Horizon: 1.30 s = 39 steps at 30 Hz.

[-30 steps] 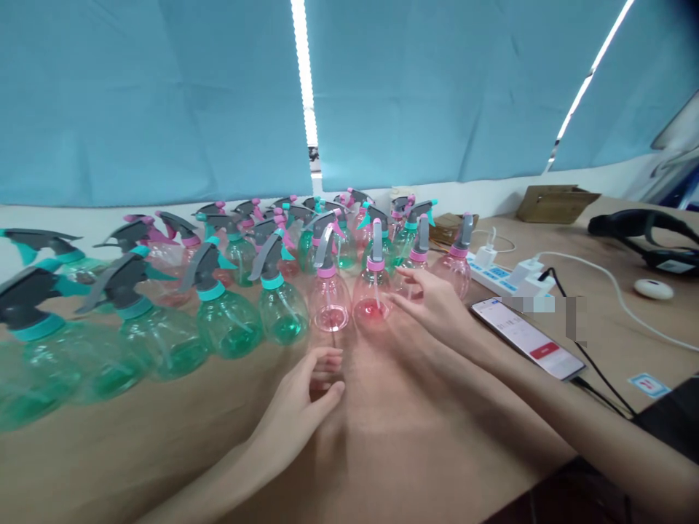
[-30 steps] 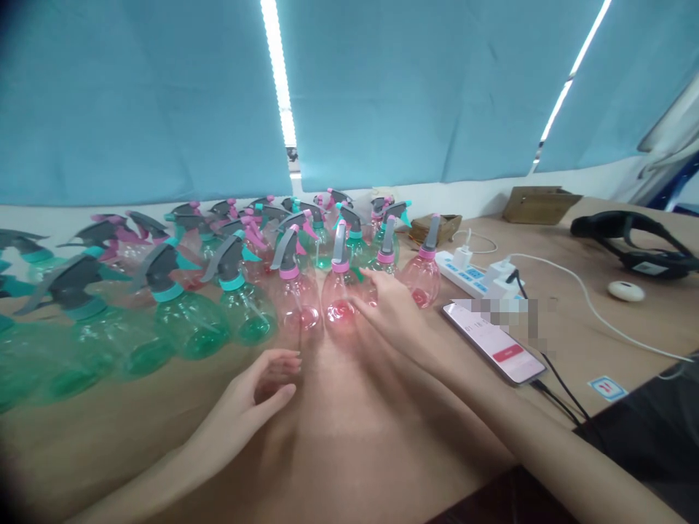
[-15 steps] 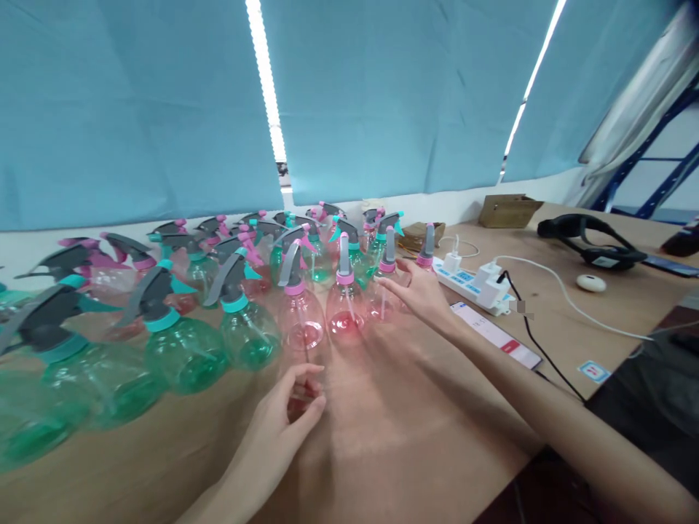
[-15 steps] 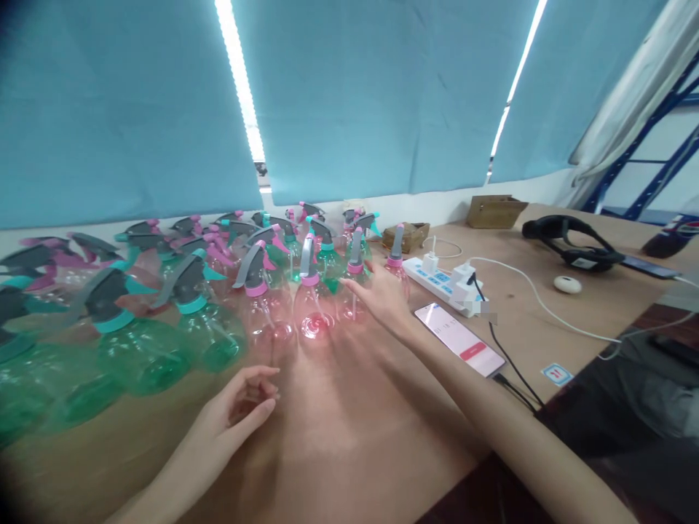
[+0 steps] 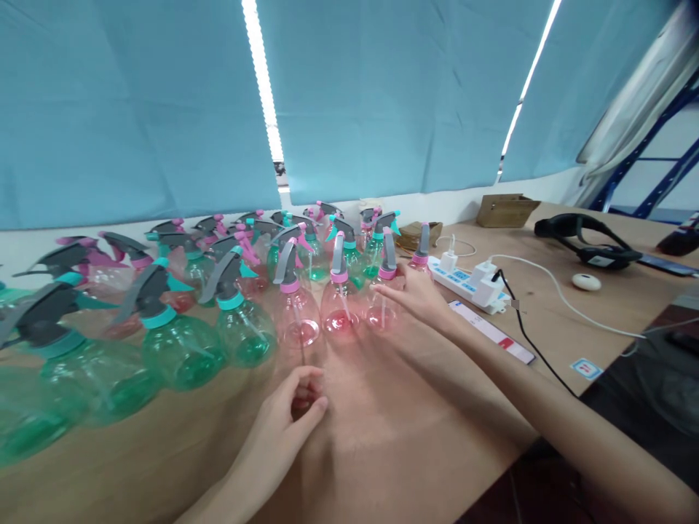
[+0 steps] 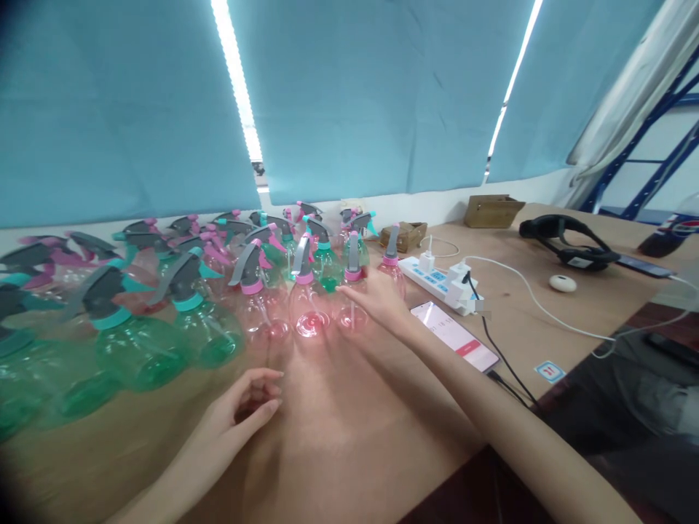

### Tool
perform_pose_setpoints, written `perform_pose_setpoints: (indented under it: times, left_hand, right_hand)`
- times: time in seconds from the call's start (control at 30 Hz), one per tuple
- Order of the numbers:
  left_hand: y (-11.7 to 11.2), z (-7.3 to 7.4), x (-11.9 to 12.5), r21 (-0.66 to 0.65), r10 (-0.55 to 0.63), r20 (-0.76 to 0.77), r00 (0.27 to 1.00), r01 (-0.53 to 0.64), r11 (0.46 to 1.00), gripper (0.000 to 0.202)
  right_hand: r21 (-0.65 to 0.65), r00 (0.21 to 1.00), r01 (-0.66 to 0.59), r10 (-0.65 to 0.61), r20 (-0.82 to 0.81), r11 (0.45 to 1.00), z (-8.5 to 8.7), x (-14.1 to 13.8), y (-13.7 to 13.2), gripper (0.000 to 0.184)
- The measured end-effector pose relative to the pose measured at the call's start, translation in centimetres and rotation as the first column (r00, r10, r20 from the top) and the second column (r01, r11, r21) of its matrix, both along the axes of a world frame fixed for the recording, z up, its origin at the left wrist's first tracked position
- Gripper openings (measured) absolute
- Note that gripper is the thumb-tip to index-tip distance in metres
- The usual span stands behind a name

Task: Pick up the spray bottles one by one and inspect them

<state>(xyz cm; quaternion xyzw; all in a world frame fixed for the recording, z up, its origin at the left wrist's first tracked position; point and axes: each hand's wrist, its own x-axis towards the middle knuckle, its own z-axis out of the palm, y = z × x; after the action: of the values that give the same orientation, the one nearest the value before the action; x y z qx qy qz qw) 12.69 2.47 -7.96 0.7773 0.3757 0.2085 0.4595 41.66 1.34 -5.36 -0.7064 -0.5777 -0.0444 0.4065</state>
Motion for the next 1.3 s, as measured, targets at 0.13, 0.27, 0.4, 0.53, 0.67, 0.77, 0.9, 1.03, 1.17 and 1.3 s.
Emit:
perform_pose_setpoints:
  times: [0.13, 0.27, 0.4, 0.53, 0.67, 0.77, 0.9, 1.03, 1.17, 1.3]
  left_hand:
    - [-0.4, 0.2, -0.1, -0.022, -0.030, 0.008, 1.000, 0.030, 0.999, 0.020]
    - [-0.7, 0.7, -0.5, -0.013, -0.028, 0.010, 1.000, 0.028, 1.000, 0.021]
    - [-1.1, 1.7, -1.6, 0.025, 0.014, 0.022, 1.000, -0.014, 1.000, 0.026]
    - [-1.8, 3.1, -3.3, 0.089, 0.058, 0.051, 0.997, -0.062, 0.994, 0.037]
    - [-2.7, 4.7, -5.5, 0.152, 0.097, 0.091, 0.991, -0.111, 0.982, 0.056]
    - [-3.3, 5.8, -7.2, 0.192, 0.142, 0.137, 0.980, -0.167, 0.967, 0.064]
    - [-4.0, 6.9, -9.4, 0.229, 0.253, 0.178, 0.951, -0.290, 0.929, 0.055]
    - [-4.2, 7.6, -11.2, 0.232, 0.277, 0.258, 0.926, -0.337, 0.912, 0.038]
    - [-4.3, 8.0, -12.5, 0.205, 0.353, 0.269, 0.896, -0.411, 0.888, 0.031]
    - [-4.0, 7.9, -13.8, 0.156, 0.439, 0.266, 0.858, -0.487, 0.859, 0.032]
  right_hand:
    - [-0.023, 1.000, -0.010, 0.010, 0.008, 1.000, 0.4, -0.8, -2.0, 0.034]
    - [-0.043, 0.999, -0.043, 0.043, 0.011, 0.998, 0.5, -2.8, -4.1, 0.031]
    - [-0.068, 0.986, -0.163, 0.165, 0.031, 0.984, 0.4, -6.2, -5.5, 0.035]
    - [-0.061, 0.923, -0.384, 0.385, 0.003, 0.921, 0.5, -10.6, -5.8, 0.038]
    - [-0.076, 0.850, -0.523, 0.526, 0.038, 0.849, 0.5, -15.5, -5.3, 0.035]
    - [-0.078, 0.813, -0.576, 0.580, 0.050, 0.814, 0.5, -19.3, -4.8, 0.043]
    - [-0.110, 0.781, -0.611, 0.620, 0.075, 0.784, 0.8, -23.5, -4.6, 0.068]
    - [-0.142, 0.718, -0.675, 0.689, 0.097, 0.724, 0.5, -26.2, -4.0, 0.073]
    - [-0.101, 0.707, -0.695, 0.703, 0.083, 0.711, -0.2, -28.1, -3.7, 0.077]
    - [-0.133, 0.698, -0.708, 0.716, 0.023, 0.694, -0.7, -29.4, -3.8, 0.071]
